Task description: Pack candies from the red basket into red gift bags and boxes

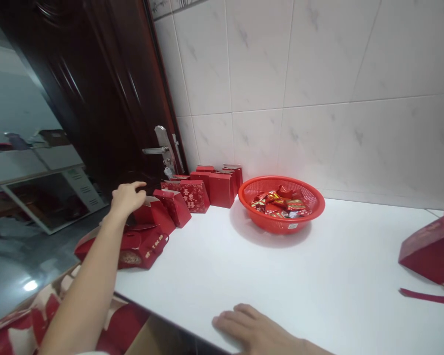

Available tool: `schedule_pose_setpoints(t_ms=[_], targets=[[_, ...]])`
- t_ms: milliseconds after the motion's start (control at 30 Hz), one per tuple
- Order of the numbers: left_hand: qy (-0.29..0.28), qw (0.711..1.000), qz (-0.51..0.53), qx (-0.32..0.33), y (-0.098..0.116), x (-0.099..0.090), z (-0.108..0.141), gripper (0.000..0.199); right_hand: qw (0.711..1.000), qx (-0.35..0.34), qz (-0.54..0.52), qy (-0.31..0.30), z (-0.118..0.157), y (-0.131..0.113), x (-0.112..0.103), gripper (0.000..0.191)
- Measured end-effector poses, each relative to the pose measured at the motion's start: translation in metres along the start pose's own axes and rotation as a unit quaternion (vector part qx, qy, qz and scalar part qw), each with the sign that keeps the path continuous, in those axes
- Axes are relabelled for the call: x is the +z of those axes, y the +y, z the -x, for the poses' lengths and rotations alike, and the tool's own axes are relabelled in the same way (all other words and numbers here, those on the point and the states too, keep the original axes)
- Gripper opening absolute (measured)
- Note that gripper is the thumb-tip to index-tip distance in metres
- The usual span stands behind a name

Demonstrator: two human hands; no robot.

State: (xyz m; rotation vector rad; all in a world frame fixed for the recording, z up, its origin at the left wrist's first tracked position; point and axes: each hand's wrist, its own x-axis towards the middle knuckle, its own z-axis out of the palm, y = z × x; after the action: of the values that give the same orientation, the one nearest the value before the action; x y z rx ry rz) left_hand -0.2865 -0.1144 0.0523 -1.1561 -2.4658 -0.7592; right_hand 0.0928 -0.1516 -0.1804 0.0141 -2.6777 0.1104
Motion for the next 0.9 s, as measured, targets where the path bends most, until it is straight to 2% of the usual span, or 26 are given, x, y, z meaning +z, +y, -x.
schedule_pose_setpoints(t_ms=[67, 200, 333, 400, 500, 567, 633, 700, 767, 900], targets=[[-0.047, 0.999, -0.010, -0.018, 0.001, 0.000, -0.004, 0.037, 1.000, -0.021, 0.005, -0.007, 0.000, 0.000, -0.001, 0.037], [-0.143, 0.988, 0.048, -0.044, 0.007, -0.007, -0.001, 0.018, 0.999, -0.050, 0.009, -0.013, -0.002, 0.000, -0.002, 0.032], [-0.142, 0.985, 0.102, -0.002, 0.017, -0.017, 0.010, 0.022, 0.999, -0.003, -0.026, -0.020, -0.004, 0.000, -0.007, 0.040], [-0.144, 0.981, 0.123, 0.046, 0.026, -0.024, 0.016, 0.020, 0.999, -0.020, -0.023, -0.025, -0.003, 0.000, -0.010, 0.035], [-0.175, 0.963, 0.171, 0.109, 0.051, -0.035, 0.024, 0.017, 0.997, -0.062, -0.016, -0.035, -0.001, 0.000, -0.013, 0.029], [-0.228, 0.938, 0.213, 0.152, 0.073, -0.039, 0.032, 0.020, 0.998, -0.042, -0.029, -0.040, -0.001, -0.001, -0.016, 0.032], [-0.270, 0.918, 0.236, 0.169, 0.098, -0.038, 0.043, 0.027, 0.998, -0.007, -0.045, -0.041, -0.003, -0.001, -0.018, 0.041], [-0.300, 0.899, 0.250, 0.197, 0.121, -0.033, 0.057, 0.036, 0.998, 0.004, -0.054, -0.037, -0.005, -0.001, -0.018, 0.047], [-0.330, 0.870, 0.264, 0.255, 0.142, -0.023, 0.073, 0.038, 0.999, -0.008, -0.045, -0.027, -0.005, 0.000, -0.017, 0.045], [-0.326, 0.831, 0.271, 0.361, 0.178, 0.001, 0.104, 0.031, 0.999, -0.030, 0.012, -0.012, -0.002, 0.004, -0.008, 0.041]])
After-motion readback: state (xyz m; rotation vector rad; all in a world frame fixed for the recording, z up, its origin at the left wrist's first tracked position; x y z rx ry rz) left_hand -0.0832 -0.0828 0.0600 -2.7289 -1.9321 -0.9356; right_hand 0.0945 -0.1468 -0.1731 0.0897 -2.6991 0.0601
